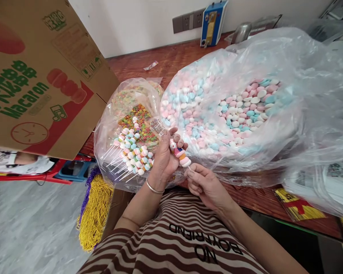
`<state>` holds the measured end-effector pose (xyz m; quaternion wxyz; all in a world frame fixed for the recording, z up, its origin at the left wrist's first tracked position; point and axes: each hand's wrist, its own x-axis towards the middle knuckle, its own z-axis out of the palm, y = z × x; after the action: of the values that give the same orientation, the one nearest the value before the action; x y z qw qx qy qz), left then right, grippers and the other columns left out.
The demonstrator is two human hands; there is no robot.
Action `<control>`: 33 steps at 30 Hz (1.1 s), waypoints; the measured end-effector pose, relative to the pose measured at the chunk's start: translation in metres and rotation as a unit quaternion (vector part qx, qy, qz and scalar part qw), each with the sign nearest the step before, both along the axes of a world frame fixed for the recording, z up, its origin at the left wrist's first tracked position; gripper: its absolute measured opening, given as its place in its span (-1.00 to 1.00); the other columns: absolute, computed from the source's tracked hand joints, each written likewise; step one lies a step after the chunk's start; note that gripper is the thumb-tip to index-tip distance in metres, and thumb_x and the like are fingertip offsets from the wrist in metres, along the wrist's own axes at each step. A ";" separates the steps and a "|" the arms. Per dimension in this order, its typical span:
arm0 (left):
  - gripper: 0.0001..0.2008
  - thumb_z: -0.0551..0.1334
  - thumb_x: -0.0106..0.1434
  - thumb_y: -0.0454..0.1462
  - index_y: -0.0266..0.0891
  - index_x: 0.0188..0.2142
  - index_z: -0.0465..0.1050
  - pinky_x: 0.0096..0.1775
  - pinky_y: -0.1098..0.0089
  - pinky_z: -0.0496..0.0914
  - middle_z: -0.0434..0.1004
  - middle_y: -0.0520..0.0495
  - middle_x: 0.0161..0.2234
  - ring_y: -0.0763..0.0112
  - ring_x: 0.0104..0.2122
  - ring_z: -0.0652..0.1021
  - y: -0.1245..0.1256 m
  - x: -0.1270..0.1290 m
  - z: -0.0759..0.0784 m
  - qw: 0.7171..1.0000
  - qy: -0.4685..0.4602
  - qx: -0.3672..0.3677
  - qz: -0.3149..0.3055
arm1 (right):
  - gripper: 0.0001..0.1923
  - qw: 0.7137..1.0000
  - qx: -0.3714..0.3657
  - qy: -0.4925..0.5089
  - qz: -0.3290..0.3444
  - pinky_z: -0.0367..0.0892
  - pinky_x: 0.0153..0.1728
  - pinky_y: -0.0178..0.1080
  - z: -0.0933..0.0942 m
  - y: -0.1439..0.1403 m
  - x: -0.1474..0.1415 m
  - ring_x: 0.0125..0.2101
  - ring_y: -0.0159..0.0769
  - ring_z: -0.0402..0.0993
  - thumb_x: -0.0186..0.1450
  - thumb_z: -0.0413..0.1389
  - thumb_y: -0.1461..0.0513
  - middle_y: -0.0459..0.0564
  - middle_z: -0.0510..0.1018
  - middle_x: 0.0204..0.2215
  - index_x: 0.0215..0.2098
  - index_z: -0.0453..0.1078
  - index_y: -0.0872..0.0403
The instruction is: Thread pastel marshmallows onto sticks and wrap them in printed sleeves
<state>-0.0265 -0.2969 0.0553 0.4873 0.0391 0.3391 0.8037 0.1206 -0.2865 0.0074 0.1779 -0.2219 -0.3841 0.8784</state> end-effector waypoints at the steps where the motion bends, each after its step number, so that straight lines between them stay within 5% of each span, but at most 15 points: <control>1: -0.78 0.21 0.43 -0.15 -0.27 -0.18 0.50 -0.30 0.49 0.43 0.28 0.14 -0.51 0.64 -0.54 0.38 0.000 0.001 0.001 1.000 0.002 -0.004 0.002 | -0.69 0.995 0.090 -0.022 -0.024 -0.02 -0.64 -0.41 -0.002 0.001 0.000 -0.66 -0.53 -0.03 0.34 0.21 0.03 -0.27 0.17 -0.62 -0.41 0.32 0.05; 3: -0.80 0.23 0.42 -0.17 -0.28 -0.17 0.49 -0.32 0.49 0.41 0.31 0.13 -0.50 0.62 -0.53 0.40 0.001 0.001 0.001 1.000 0.010 -0.013 0.009 | -0.73 0.938 0.324 -0.083 -0.092 0.12 -0.52 -0.36 -0.008 0.003 0.001 -0.57 -0.45 0.18 0.42 0.11 0.10 -0.17 0.32 -0.57 -0.40 0.35 0.06; 6: -0.82 0.27 0.39 -0.18 -0.27 -0.16 0.48 -0.32 0.48 0.40 0.34 0.12 -0.49 0.59 -0.51 0.43 0.002 0.001 0.002 0.999 0.022 -0.029 0.022 | -0.77 0.722 0.640 -0.178 -0.194 0.13 -0.43 -0.28 -0.015 0.009 0.004 -0.49 -0.35 0.34 0.47 0.02 0.23 -0.05 0.47 -0.52 -0.28 0.49 0.10; 9: -0.80 0.31 0.35 -0.16 -0.26 -0.16 0.48 -0.28 0.47 0.42 0.35 0.11 -0.47 0.58 -0.49 0.45 0.003 0.002 0.000 0.998 0.021 -0.038 0.034 | -0.80 0.534 0.769 -0.234 -0.262 0.07 -0.47 -0.23 -0.020 0.014 0.006 -0.54 -0.34 0.32 0.47 0.07 0.26 -0.01 0.53 -0.52 -0.08 0.51 0.17; 11: -0.80 0.33 0.34 -0.16 -0.26 -0.17 0.49 -0.27 0.47 0.43 0.37 0.11 -0.47 0.58 -0.49 0.45 0.004 0.003 -0.001 0.999 0.014 -0.038 0.035 | -0.80 0.485 0.795 -0.233 -0.279 0.08 -0.47 -0.22 -0.021 0.016 0.007 -0.54 -0.33 0.34 0.45 0.10 0.28 0.02 0.57 -0.48 -0.03 0.50 0.20; 13: -0.80 0.33 0.34 -0.18 -0.26 -0.16 0.49 -0.30 0.48 0.42 0.37 0.11 -0.47 0.60 -0.50 0.44 0.005 0.004 -0.001 0.999 0.011 -0.034 0.031 | -0.83 0.502 0.794 -0.215 -0.268 0.09 -0.46 -0.22 -0.020 0.017 0.008 -0.55 -0.34 0.34 0.43 0.10 0.30 0.01 0.56 -0.51 -0.08 0.51 0.17; 14: -0.81 0.33 0.34 -0.18 -0.27 -0.15 0.49 -0.31 0.49 0.42 0.36 0.11 -0.47 0.60 -0.50 0.43 0.005 0.004 -0.001 0.999 0.011 -0.028 0.026 | -0.83 0.541 0.776 -0.203 -0.255 0.10 -0.46 -0.23 -0.019 0.018 0.008 -0.55 -0.34 0.34 0.43 0.08 0.31 -0.01 0.54 -0.53 -0.12 0.52 0.15; 16: -0.81 0.31 0.36 -0.18 -0.27 -0.15 0.49 -0.32 0.50 0.41 0.34 0.12 -0.47 0.62 -0.51 0.42 0.006 0.005 0.000 1.000 0.014 -0.008 0.018 | -0.81 0.675 0.680 -0.180 -0.221 0.12 -0.47 -0.26 -0.013 0.017 0.008 -0.55 -0.36 0.33 0.44 0.05 0.26 -0.03 0.52 -0.54 -0.19 0.52 0.12; 19: -0.81 0.30 0.37 -0.17 -0.27 -0.19 0.49 -0.29 0.48 0.44 0.30 0.14 -0.49 0.63 -0.52 0.40 0.006 0.007 0.000 1.000 0.008 0.025 0.004 | -0.73 0.909 0.380 -0.117 -0.124 0.07 -0.57 -0.33 -0.003 0.012 0.005 -0.62 -0.42 0.19 0.45 0.04 0.09 -0.15 0.37 -0.62 -0.28 0.45 0.08; 21: -0.81 0.31 0.35 -0.15 -0.25 -0.22 0.48 -0.28 0.48 0.45 0.28 0.14 -0.50 0.63 -0.54 0.39 0.007 0.012 -0.003 0.999 0.004 0.040 -0.010 | -0.68 0.981 0.171 -0.069 -0.060 -0.06 -0.65 -0.36 0.002 0.009 0.001 -0.69 -0.48 -0.03 0.40 0.09 -0.01 -0.27 0.17 -0.69 -0.31 0.40 0.06; 23: -0.79 0.34 0.33 -0.14 -0.24 -0.23 0.47 -0.30 0.49 0.44 0.29 0.14 -0.51 0.62 -0.54 0.39 0.007 0.020 -0.008 0.999 -0.001 0.043 -0.025 | -0.65 0.995 0.073 -0.039 -0.053 -0.12 -0.67 -0.38 0.005 0.008 -0.005 -0.69 -0.50 -0.14 0.34 0.16 -0.06 -0.32 0.08 -0.70 -0.34 0.37 0.05; 24: -0.77 0.36 0.31 -0.13 -0.24 -0.24 0.47 -0.31 0.49 0.44 0.30 0.14 -0.51 0.62 -0.54 0.40 0.007 0.024 -0.010 0.999 -0.003 0.039 -0.033 | -0.65 0.993 0.080 -0.039 -0.074 -0.09 -0.66 -0.38 0.005 0.008 -0.007 -0.68 -0.50 -0.11 0.32 0.19 -0.05 -0.31 0.11 -0.69 -0.37 0.35 0.05; 28: -0.69 0.42 0.22 -0.08 -0.26 -0.21 0.49 -0.21 0.44 0.48 0.45 0.05 -0.42 0.53 -0.43 0.53 0.008 0.027 -0.014 0.999 0.008 0.002 -0.041 | -0.69 0.932 0.291 -0.104 -0.189 0.11 -0.55 -0.37 0.005 0.012 -0.009 -0.57 -0.45 0.16 0.36 0.16 0.04 -0.20 0.31 -0.59 -0.42 0.40 0.07; 31: -0.65 0.42 0.23 -0.11 -0.23 -0.08 0.50 -0.09 0.38 0.50 0.58 -0.04 -0.25 0.43 -0.25 0.61 0.010 0.013 -0.010 0.999 0.043 -0.005 0.010 | -0.75 0.880 0.411 -0.142 -0.191 0.18 -0.51 -0.35 0.001 0.014 -0.007 -0.54 -0.42 0.25 0.42 0.09 0.13 -0.17 0.40 -0.55 -0.33 0.48 0.09; 33: -0.69 0.41 0.25 -0.20 -0.19 -0.04 0.50 -0.11 0.42 0.50 0.55 0.04 -0.32 0.51 -0.33 0.59 0.011 0.003 -0.006 0.997 0.057 0.008 0.041 | -0.80 0.823 0.503 -0.161 -0.210 0.21 -0.49 -0.34 -0.003 0.015 -0.005 -0.54 -0.40 0.31 0.43 0.08 0.17 -0.14 0.46 -0.52 -0.20 0.51 0.10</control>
<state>-0.0234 -0.2854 0.0489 0.4333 0.0748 0.3617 0.8221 0.1153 -0.2720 0.0043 0.3804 -0.3149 -0.7399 0.4567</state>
